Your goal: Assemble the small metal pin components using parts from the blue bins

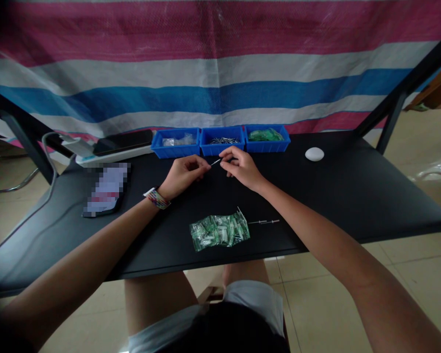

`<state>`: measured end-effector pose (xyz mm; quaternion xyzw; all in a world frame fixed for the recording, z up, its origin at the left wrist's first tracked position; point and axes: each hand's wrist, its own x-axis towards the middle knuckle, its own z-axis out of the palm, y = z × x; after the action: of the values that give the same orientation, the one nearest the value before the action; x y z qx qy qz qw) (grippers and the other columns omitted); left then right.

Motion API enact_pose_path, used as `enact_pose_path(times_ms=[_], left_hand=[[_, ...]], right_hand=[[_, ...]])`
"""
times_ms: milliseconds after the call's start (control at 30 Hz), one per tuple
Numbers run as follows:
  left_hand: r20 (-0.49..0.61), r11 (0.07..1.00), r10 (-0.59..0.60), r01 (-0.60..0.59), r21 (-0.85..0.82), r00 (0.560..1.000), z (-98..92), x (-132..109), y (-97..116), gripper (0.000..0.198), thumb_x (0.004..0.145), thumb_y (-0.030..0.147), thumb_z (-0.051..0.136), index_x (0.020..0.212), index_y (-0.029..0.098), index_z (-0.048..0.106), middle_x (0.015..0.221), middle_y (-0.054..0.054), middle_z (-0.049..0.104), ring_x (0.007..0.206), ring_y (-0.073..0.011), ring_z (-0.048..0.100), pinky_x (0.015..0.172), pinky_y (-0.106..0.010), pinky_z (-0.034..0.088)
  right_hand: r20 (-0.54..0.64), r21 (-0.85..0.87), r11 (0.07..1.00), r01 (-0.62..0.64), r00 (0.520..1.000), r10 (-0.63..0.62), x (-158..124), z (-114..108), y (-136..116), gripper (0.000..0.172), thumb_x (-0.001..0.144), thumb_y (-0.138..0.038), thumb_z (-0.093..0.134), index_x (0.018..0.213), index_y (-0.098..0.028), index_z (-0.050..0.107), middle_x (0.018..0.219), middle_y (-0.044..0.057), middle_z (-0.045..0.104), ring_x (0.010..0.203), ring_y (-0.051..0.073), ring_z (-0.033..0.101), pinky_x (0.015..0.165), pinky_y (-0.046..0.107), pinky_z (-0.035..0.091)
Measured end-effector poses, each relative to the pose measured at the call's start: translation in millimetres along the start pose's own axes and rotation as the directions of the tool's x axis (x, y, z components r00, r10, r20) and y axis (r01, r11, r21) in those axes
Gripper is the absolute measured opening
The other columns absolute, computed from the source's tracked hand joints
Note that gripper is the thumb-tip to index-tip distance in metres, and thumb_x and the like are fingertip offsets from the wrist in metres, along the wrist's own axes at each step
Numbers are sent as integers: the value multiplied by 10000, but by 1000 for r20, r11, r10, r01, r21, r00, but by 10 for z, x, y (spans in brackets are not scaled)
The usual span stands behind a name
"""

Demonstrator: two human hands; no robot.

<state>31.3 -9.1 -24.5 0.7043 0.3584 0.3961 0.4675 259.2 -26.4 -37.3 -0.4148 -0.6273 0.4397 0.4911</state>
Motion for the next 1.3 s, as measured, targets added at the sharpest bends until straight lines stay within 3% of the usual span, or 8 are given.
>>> enact_pose_path(times_ms=[233,567,700,833,933,1300], left_hand=[[5,1000,7,-7,6,1000,8,-8,24,276,812,394,837,841,143,727,718,-20,649,599,-103,557,547,-226,441],[15,999,-9,10,-50,1000,5,-6,34,300,787,364,859,878,166,653,721,12,614,584,-97,570,544,-217,449],[50,992,-33,39,-116,998,-31,2,59,302,874,444,762,883,185,608,725,10,610,549,-98,565,510,-216,447],[131,998,-50,56,-38,990,-58,8,48,417,961,537,621,788,161,676,689,-35,630,579,-118,572,536,-229,463],[164,998,-55,54,9,985,-56,1,47,383,943,499,656,773,158,689,684,-28,631,600,-114,572,570,-224,470],[122,999,30,-26,-36,992,-44,-9,83,212,853,343,766,853,162,657,769,-5,629,616,-99,593,567,-211,499]], right_hand=[[73,-47,999,-11,997,14,-6,-3,-16,417,952,-550,671,761,-179,674,651,5,632,588,124,600,574,249,487],[84,-38,999,21,996,-18,-46,3,-115,183,857,-323,712,741,-185,683,701,14,665,624,135,615,582,259,498],[55,-44,998,53,997,-51,-77,26,-172,197,849,-356,727,750,-193,676,705,12,671,572,129,586,546,272,491],[42,-53,996,71,997,-69,-90,42,-184,211,831,-377,747,750,-194,679,703,13,683,558,129,584,534,276,497],[48,-58,996,64,997,-62,-90,49,-169,206,831,-374,757,766,-188,694,709,17,688,563,128,591,527,268,486],[91,-25,1000,18,996,-16,-67,53,-159,239,837,-410,778,828,-185,698,760,16,684,577,120,589,533,267,524]])
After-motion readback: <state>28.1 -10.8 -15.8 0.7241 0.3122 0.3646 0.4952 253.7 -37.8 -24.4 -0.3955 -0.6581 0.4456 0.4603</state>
